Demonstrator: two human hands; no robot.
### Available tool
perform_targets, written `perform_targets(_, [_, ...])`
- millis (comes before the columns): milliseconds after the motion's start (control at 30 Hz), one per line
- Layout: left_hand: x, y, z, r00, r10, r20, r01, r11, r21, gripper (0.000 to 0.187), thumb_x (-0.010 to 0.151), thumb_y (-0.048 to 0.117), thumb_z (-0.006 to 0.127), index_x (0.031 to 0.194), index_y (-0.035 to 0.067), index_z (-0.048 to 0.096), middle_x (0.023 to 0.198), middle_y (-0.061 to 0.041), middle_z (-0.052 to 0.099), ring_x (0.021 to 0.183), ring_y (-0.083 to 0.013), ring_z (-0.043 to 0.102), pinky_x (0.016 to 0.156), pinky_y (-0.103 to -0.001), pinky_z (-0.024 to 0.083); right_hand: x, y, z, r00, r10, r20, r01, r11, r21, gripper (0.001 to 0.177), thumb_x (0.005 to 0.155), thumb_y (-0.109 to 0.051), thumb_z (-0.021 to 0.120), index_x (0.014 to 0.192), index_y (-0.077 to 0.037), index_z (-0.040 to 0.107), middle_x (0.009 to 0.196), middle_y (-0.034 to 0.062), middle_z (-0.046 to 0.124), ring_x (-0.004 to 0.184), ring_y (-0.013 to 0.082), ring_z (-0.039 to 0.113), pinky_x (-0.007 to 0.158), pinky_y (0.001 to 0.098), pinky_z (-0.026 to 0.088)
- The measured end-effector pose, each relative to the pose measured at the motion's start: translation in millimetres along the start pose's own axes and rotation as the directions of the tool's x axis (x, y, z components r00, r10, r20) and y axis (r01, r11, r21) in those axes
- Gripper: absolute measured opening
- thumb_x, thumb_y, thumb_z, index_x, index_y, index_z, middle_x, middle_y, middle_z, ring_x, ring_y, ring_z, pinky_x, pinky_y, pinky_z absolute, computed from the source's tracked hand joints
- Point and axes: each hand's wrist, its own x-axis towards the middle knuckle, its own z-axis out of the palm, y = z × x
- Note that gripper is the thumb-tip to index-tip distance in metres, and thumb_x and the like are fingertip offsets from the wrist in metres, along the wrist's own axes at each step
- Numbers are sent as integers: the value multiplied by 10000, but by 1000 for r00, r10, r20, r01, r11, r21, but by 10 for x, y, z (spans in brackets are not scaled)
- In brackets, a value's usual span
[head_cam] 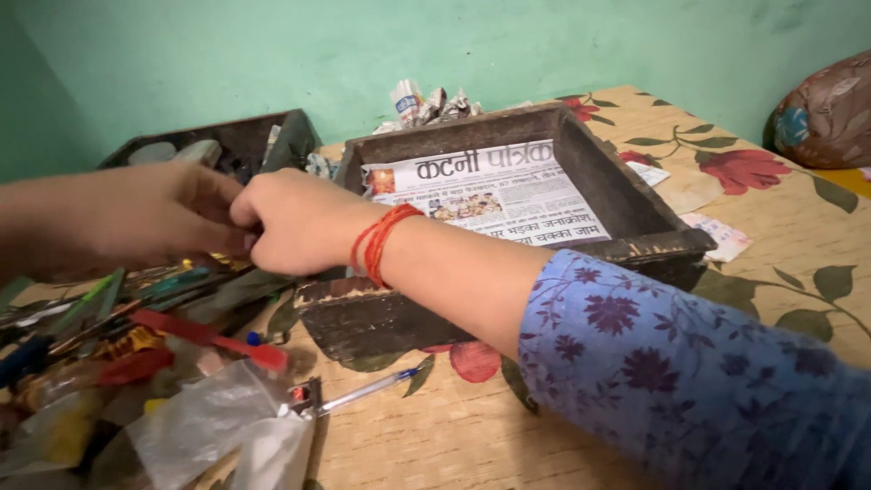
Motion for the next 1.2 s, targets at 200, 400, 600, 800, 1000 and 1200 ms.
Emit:
perform_targets(200, [279, -227, 58, 997, 32, 71, -37, 997, 67, 322, 928, 201, 738, 1224, 75, 710, 1087, -68, 747, 959, -156, 685, 880, -346, 555, -13, 51, 32, 996, 4, 91, 0, 999, -54, 158, 692, -131, 666, 809, -106, 769, 793, 163, 744, 810, 344, 729, 716, 427, 571])
perform_targets(400, [210, -226, 111, 997, -13, 72, 13, 1000, 13, 323, 926, 238, 748, 1215, 104, 693, 1071, -57, 767, 946, -147, 718, 874, -345, 566, -1, 31, 47, 993, -2, 120, 10, 998, -62, 121, 714, -174, 687, 777, -108, 767, 764, 163, 736, 776, 348, 723, 698, 424, 568])
perform_targets(600, [282, -305, 116, 993, 64, 97, -64, 998, -8, 319, 909, 223, 728, 1194, 84, 698, 1047, -72, 754, 912, -160, 746, 844, -347, 580, -9, 42, 37, 987, -16, 160, 31, 995, -90, 111, 708, -155, 686, 762, -87, 754, 747, 182, 719, 754, 352, 710, 685, 431, 562])
perform_targets(800, [297, -340, 102, 991, 78, 111, -82, 996, 28, 332, 931, 253, 727, 1210, 75, 702, 1048, -89, 732, 906, -172, 720, 832, -356, 583, -9, 38, 36, 988, -21, 155, 34, 997, -76, 111, 700, -148, 688, 764, -83, 752, 744, 175, 719, 760, 342, 715, 681, 427, 560])
perform_targets(1000, [-226, -132, 100, 989, -77, -123, 119, 914, 387, 540, 901, 272, 792, 1384, 128, 598, 1040, -89, 758, 922, -192, 729, 822, -345, 606, 18, 13, 47, 986, -106, 125, 106, 994, 7, 135, 696, -163, 701, 803, -137, 779, 801, 108, 746, 796, 294, 739, 702, 393, 575])
perform_targets(1200, [-748, -441, 76, 965, -38, -258, 136, 918, 373, 505, 743, 212, 917, 1191, 67, 736, 991, -51, 724, 878, -180, 735, 795, -334, 564, 53, -370, 92, 882, -433, 187, 453, 888, -83, 214, 788, -271, 725, 974, -187, 792, 1137, 87, 672, 1100, 309, 647, 893, 449, 517])
